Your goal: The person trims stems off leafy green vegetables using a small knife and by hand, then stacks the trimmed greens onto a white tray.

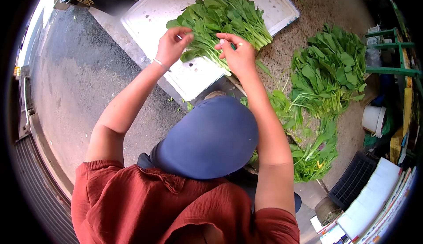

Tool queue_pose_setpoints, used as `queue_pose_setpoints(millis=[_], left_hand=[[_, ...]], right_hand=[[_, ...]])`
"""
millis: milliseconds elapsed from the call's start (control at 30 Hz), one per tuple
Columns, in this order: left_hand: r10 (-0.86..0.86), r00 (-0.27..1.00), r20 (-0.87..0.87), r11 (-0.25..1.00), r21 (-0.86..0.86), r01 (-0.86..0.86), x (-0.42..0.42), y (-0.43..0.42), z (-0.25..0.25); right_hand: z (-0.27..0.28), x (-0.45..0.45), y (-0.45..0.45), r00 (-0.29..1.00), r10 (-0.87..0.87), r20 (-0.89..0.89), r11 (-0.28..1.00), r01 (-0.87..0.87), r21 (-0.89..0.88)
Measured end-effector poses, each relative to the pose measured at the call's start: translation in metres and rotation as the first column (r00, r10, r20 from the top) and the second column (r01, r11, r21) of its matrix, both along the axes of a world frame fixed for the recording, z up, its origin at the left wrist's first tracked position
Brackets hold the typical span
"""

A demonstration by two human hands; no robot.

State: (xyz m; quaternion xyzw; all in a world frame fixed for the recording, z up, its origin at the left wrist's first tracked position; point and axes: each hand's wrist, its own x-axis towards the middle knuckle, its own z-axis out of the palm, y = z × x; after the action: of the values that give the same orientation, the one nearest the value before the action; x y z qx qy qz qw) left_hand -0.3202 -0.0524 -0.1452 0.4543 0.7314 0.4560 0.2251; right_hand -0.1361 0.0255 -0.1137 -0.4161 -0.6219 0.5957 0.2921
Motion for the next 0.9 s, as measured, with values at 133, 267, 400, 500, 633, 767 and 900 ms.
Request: queue_pose_setpoints(millis=[133,267,400,500,633,767,900], left_hand=[[0.250,0.929,0.272,0.968,-0.083,-0.236,-0.019,0.048,-0.005],[0.248,0.931,0.266,0.948,-0.265,-0.177,-0.028,0.068,-0.018],[0.227,0.903,0.365,0.967,-0.196,-0.164,-0.029,0.056,-0.010],[0.239,0.850,0.470,0.969,-0.170,-0.179,-0.028,0.033,0.005],[0.298,0.706,0.642,0.954,-0.220,-0.203,-0.021,0.002,0.014],[0.265,0.629,0.731,0.963,-0.166,-0.212,-0.014,-0.012,0.016],[0.220,0.558,0.800,0.974,-0.152,-0.166,-0.017,-0.008,0.012]], right_hand=[[-0.004,-0.018,0.014,0.981,0.156,0.115,0.988,-0.152,-0.038],[-0.030,-0.012,0.027,0.985,0.109,0.134,0.994,-0.108,-0.011],[-0.041,-0.007,0.030,0.994,0.054,0.099,0.998,-0.050,-0.035],[-0.044,-0.008,0.028,0.994,0.045,0.104,0.999,-0.043,-0.017],[-0.046,-0.009,0.030,0.998,0.063,0.031,0.996,-0.061,-0.062],[-0.040,-0.007,0.023,0.981,0.102,0.168,0.990,-0.117,0.081],[-0.034,-0.006,0.017,0.949,0.141,0.281,0.963,-0.197,0.181]])
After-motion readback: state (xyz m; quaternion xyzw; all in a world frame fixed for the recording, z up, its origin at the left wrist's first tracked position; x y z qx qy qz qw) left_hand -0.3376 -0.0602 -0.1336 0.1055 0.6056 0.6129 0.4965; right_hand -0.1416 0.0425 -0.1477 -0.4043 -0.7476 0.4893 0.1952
